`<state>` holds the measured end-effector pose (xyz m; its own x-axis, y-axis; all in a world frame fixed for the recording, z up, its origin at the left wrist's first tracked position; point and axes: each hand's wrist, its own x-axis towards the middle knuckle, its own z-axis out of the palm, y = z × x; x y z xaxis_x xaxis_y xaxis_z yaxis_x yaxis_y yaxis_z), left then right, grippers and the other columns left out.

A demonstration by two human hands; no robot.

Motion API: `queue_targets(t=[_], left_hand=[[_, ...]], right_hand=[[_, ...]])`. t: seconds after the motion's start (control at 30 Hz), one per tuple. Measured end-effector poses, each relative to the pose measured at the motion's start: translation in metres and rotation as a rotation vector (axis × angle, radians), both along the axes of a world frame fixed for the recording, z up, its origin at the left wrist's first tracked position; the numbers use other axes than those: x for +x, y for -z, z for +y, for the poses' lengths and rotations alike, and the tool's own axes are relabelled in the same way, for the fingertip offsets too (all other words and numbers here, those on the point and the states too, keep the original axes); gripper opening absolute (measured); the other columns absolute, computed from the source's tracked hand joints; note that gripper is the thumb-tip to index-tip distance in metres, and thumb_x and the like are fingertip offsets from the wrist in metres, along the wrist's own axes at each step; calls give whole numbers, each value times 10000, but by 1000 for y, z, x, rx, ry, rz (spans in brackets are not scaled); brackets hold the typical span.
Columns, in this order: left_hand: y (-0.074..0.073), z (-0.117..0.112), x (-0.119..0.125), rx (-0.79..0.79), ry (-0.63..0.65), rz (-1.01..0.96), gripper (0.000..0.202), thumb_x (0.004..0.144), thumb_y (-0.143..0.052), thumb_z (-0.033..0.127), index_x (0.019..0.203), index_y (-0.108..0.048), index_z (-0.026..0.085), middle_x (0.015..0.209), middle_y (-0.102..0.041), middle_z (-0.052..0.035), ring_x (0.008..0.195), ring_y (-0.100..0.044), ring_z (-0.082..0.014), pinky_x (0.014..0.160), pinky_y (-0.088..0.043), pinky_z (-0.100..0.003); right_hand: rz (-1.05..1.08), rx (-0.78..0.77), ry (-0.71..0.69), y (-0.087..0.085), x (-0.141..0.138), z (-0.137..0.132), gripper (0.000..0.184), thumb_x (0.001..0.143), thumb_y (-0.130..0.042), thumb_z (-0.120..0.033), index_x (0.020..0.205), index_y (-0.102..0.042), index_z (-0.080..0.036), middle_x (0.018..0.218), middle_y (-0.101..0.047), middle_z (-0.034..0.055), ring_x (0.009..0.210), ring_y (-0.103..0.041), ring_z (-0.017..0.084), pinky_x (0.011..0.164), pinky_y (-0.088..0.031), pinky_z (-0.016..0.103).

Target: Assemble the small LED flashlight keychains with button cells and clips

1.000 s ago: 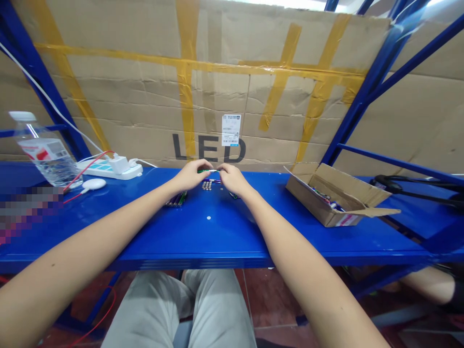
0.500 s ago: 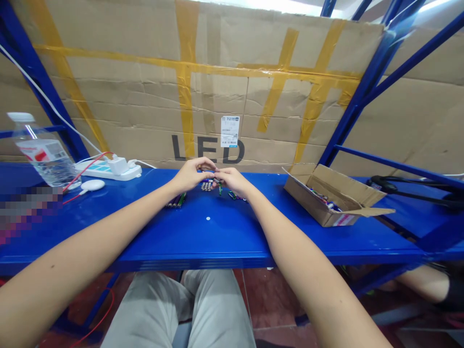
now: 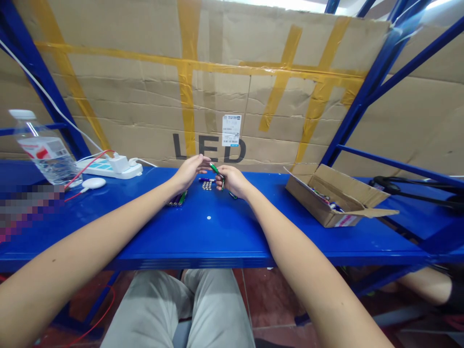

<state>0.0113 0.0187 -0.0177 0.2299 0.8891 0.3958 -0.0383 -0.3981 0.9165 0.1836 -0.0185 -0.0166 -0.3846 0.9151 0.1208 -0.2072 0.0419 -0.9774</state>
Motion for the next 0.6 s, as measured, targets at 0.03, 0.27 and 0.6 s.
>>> queue_targets(t=[0.03, 0.27, 0.6], left_hand=[[0, 0, 0, -6, 2, -6, 343, 1000, -415, 439, 988, -617, 162, 1041, -722, -113, 937, -685, -183, 848, -495, -315], [2, -5, 6, -24, 57, -13, 478, 970, -412, 581, 981, -628, 155, 1034, -723, -131, 992, -676, -215, 887, -504, -353], [-10, -17, 1, -95, 174, -106, 804, 865, -267, 817, 983, -686, 141, 1131, -718, -188, 1153, -643, -300, 952, -518, -425]], right_hand=[[5, -4, -7, 0, -1, -1, 129, 780, -575, -163, 789, -450, -195, 624, -415, -36, 535, -420, 112, 522, -371, 258], [-54, -3, 35, 6, -4, 4, 143, 755, -614, -191, 750, -471, -183, 592, -419, -29, 518, -412, 116, 509, -347, 268], [-173, 30, -83, 4, -13, -10, 148, 808, -547, -206, 712, -434, -208, 579, -449, -21, 524, -417, 128, 506, -344, 272]])
